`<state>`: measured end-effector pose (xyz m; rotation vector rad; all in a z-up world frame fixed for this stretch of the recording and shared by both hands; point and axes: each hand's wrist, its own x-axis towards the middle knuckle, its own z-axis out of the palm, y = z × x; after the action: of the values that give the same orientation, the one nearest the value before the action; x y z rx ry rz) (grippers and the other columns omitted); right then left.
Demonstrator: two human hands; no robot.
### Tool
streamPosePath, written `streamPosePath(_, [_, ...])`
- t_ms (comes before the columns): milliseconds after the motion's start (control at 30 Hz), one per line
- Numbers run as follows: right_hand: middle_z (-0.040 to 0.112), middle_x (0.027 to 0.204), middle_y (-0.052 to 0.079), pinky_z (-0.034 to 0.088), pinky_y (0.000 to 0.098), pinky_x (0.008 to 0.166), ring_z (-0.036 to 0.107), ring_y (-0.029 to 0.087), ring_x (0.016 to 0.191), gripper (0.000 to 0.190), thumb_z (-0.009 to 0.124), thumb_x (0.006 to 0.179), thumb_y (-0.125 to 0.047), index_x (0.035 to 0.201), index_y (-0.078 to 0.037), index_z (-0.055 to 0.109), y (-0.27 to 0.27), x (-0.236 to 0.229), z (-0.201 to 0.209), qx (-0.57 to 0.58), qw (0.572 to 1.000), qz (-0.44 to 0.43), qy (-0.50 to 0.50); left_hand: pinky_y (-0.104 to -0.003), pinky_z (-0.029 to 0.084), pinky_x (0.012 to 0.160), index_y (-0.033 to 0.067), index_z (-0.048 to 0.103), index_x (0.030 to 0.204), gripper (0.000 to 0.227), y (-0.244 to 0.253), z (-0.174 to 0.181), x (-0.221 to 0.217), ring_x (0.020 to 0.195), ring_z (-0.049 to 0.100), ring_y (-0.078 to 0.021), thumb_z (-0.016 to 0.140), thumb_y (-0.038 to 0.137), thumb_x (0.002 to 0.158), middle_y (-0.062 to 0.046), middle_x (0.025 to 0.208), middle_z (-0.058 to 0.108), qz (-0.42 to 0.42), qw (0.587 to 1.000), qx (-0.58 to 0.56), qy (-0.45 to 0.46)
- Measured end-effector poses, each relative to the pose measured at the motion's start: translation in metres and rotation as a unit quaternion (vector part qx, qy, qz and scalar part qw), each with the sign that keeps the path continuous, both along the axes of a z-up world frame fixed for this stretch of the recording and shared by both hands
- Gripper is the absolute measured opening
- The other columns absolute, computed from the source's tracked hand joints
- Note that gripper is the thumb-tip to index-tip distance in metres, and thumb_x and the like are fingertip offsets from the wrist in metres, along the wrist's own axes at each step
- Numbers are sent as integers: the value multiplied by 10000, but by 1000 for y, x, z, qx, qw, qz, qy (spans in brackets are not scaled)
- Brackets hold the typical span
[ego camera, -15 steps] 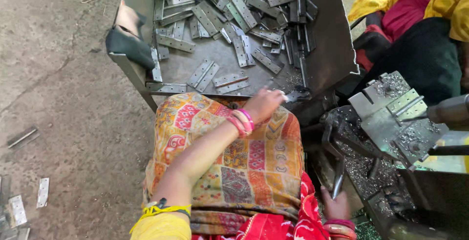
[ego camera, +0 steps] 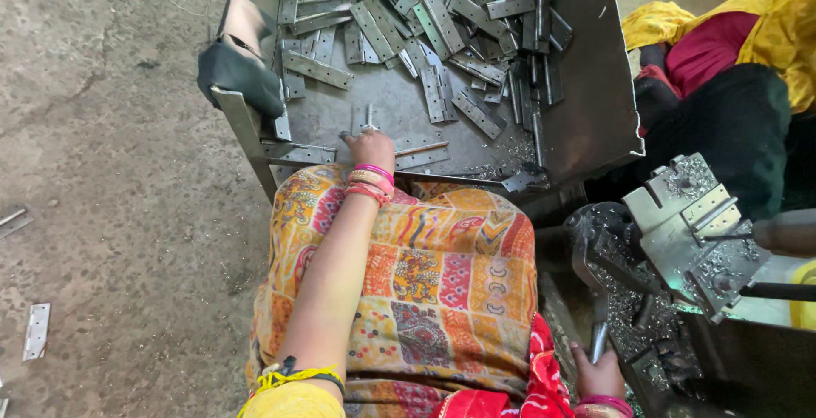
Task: The person operates a drill press to process metal plates. They pick up plates from a bin, place them under the drill, activate the machine, and then remove the processed plates.
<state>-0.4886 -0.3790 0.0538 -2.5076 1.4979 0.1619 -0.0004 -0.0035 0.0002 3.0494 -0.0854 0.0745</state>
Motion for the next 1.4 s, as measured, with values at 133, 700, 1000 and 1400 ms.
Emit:
streamPosePath(133, [734, 816, 238, 563, 503, 758, 747, 402, 733, 617, 772, 816, -529, 1121, -6, 656, 0, 0, 2, 38, 999, -17, -26, -570, 413, 1105, 167, 784, 1092, 303, -2, 11, 5, 1041, 736, -253, 486, 128, 1052, -74, 1120, 765, -35, 992, -56, 109])
streamPosePath(700, [660, 637, 149, 515, 435, 489, 634, 268, 464, 504, 783, 820, -415, 1129, -35, 665, 8, -1, 8, 98, 988, -66, -97, -568, 432, 906, 131, 703, 1105, 226, 14, 29, 64, 1106, 632, -321, 666, 224, 903, -93, 1074, 712, 20, 981, -160, -111])
streamPosePath(1000, [720, 777, 181, 524, 463, 692, 698, 354, 695, 502, 780, 846, -466, 1089, -32, 705, 4, -9, 3, 19, 998, 26, -59, -533, 368, 1018, 217, 829, 838, 156, 28, 124, 24, 1124, 628, -297, 746, 289, 727, -73, 1088, 711, 10, 998, -35, -55])
streamPosePath(1400, [737, 876, 230, 548, 514, 739, 728, 415, 814, 529, 703, 857, -537, 1062, -54, 632, 32, 6, 6, 72, 995, -20, -63, -562, 548, 743, 141, 743, 1046, 295, 13, 153, -23, 904, 701, -451, 721, 402, 909, -198, 948, 747, -89, 985, -149, -2])
